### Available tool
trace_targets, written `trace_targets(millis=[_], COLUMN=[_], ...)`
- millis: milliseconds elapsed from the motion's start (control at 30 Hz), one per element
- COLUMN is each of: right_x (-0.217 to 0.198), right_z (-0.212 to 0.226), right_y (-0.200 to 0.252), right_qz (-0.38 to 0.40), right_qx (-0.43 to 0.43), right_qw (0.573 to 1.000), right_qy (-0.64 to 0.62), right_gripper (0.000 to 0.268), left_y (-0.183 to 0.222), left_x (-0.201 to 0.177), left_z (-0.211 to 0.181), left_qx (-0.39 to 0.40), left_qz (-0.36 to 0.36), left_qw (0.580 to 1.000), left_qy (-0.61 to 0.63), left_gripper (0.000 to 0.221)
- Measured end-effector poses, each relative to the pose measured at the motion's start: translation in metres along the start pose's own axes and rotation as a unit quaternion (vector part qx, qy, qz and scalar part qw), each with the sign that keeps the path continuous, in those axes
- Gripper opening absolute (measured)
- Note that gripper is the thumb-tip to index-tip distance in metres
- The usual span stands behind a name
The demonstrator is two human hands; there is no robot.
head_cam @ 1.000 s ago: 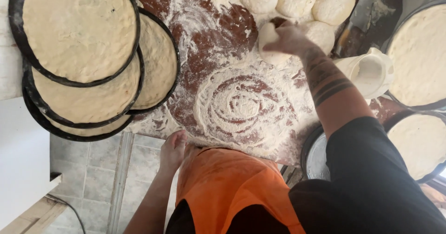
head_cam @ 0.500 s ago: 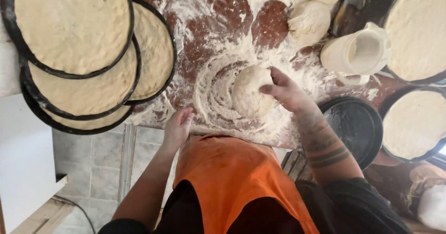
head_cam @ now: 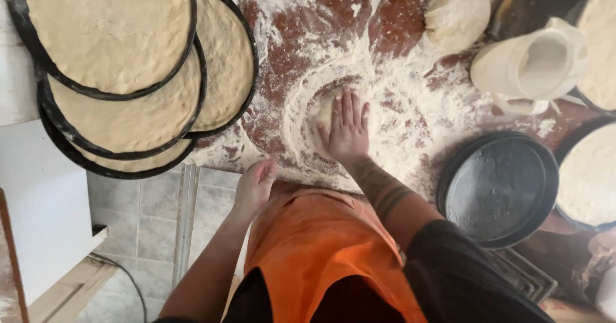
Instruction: Flattening and stretching dough balls by hand on a floured surface and placing them into baking pans.
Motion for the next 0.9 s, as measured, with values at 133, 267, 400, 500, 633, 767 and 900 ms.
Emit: trace_targets(millis=[133,267,400,500,633,767,900], right_x=[-0.004,-0.001,0.015,0.025,0.035,0.044,0.037], right_z=[0.009,0.03,0.05,0.025,-0.029,-0.07,-0.091], right_y=[-0.005,-0.01,-0.025,-0.018,-0.005,-0.022,-0.009], right_qz=[0.068,0.051,0.112,0.126,-0.041,-0.042,-0.066], right_qx=[0.018,-0.054,-0.111,-0.11,-0.109,-0.121,-0.138], right_qw=[0.997,0.996,0.987,0.984,0.992,0.965,0.982], right_qy=[0.017,-0.045,0.003,-0.06,-0.039,-0.23,-0.113], right_gripper=[0.086,0.088,0.09,0.08,0.076,0.082,0.071], left_y=[0.018,0.019,-0.009,-0.022,-0.056,-0.075,-0.092], left_x=[-0.005,-0.004,0.004,0.021,0.059,0.106,0.147], left_z=[0.044,0.031,0.02,-0.006,-0.043,-0.118,-0.146], left_qx=[-0.052,-0.03,0.019,0.072,0.284,0.453,0.559], left_qz=[0.0,-0.002,-0.001,0.003,-0.029,-0.071,-0.067], left_qw=[0.999,1.0,1.0,0.996,0.956,0.879,0.804], left_qy=[-0.011,0.005,-0.022,-0.056,-0.067,-0.133,-0.19], left_gripper=[0.035,0.035,0.034,0.035,0.02,0.042,0.054])
Point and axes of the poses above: each hand's wrist, its own y-axis away from the middle knuckle, its own x-axis out of the palm, z = x × y, the point moved 6 cm from there along -y, towards the middle knuckle, and after that the axes turned 8 degrees about y, right-handed, at the moved point
